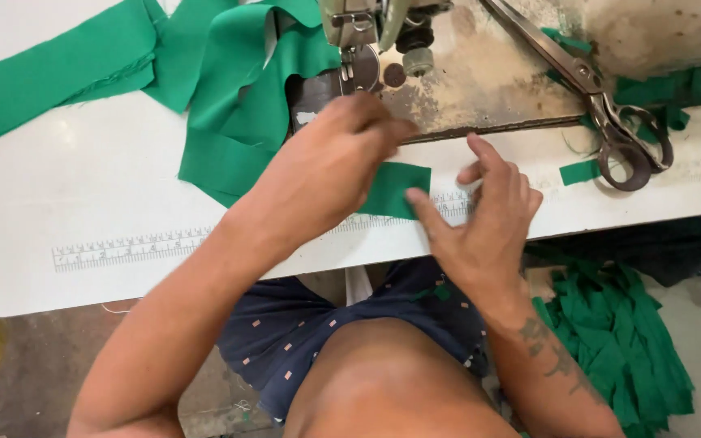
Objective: The person is sewing green fabric strips using an industrial sewing machine and cutting them to length with scissors.
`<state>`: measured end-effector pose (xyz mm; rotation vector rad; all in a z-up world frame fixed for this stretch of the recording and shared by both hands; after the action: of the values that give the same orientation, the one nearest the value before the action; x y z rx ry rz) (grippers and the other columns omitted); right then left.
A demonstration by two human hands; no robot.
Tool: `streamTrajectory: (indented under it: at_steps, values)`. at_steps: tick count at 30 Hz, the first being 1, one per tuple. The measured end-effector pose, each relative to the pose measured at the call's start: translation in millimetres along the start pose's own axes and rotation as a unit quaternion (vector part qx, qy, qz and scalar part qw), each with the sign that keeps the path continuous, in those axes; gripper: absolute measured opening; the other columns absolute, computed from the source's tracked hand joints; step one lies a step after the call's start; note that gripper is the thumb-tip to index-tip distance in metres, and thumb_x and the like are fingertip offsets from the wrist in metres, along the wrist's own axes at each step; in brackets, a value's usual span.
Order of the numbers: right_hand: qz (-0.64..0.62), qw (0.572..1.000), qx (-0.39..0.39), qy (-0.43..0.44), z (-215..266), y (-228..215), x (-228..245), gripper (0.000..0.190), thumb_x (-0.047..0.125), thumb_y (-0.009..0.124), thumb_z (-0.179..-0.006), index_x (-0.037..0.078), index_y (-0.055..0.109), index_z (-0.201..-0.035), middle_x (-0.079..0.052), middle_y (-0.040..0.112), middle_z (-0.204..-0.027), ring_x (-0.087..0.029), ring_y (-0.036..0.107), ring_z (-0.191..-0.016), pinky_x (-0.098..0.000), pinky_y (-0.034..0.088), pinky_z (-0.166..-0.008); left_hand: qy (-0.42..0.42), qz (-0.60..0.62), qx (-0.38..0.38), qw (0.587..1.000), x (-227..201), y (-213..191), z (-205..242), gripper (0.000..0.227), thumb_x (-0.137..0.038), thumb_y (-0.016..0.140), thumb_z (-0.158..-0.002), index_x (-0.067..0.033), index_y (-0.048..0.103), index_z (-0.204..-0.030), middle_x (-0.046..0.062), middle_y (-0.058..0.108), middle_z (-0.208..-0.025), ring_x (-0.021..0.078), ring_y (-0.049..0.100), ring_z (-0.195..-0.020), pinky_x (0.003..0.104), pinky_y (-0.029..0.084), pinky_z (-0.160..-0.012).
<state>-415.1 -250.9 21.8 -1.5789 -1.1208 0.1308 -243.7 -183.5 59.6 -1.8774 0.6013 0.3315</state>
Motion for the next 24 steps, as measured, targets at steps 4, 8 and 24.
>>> streamTrajectory:
  at_steps: [4, 8, 24]
  values:
    - [0.028, 0.999, 0.018, 0.026, 5, 2, -2, 0.107, 0.069, 0.082, -0.093, 0.008, 0.041, -0.169, -0.001, 0.059, -0.113, -0.029, 0.058, -0.105, -0.0542, 0.037, -0.095, 0.077, -0.063, 0.088, 0.991, 11, 59, -21, 0.053, -0.009, 0.082, -0.085, -0.0137, 0.076, -0.138, 0.010, 0.065, -0.117, 0.0377, 0.064, -0.107, 0.050, 0.061, -0.082]
    - [0.027, 0.999, -0.001, 0.029, 8, -8, -15, 0.114, 0.072, 0.083, -0.092, 0.009, 0.034, -0.173, -0.001, 0.061, -0.117, -0.024, 0.060, -0.105, -0.0532, 0.035, -0.100, 0.116, -0.049, 0.089, 0.988, 17, 71, -33, 0.009, -0.015, 0.074, -0.097, -0.0179, 0.067, -0.092, 0.007, 0.053, -0.099, 0.0336, 0.062, -0.096, 0.053, 0.052, -0.055]
    - [0.081, 0.978, -0.058, -0.185, 26, -13, 18, 0.032, 0.025, 0.092, -0.103, 0.025, 0.077, -0.132, -0.005, 0.071, -0.110, -0.027, 0.062, -0.092, -0.0486, 0.033, -0.100, 0.163, -0.259, 0.012, 0.952, -25, 29, -10, 0.009, -0.020, 0.069, -0.099, -0.0183, 0.068, -0.090, 0.007, 0.070, -0.109, 0.0293, 0.065, -0.104, 0.041, 0.053, -0.087]
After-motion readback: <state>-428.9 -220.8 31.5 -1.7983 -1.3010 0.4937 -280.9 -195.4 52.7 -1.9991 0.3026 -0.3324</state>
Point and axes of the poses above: each hand's wrist, its own z-axis away from the middle knuckle, its own y-axis out of the palm, x = y × z, the point moved 8 cm from there along -z, towards the middle knuckle
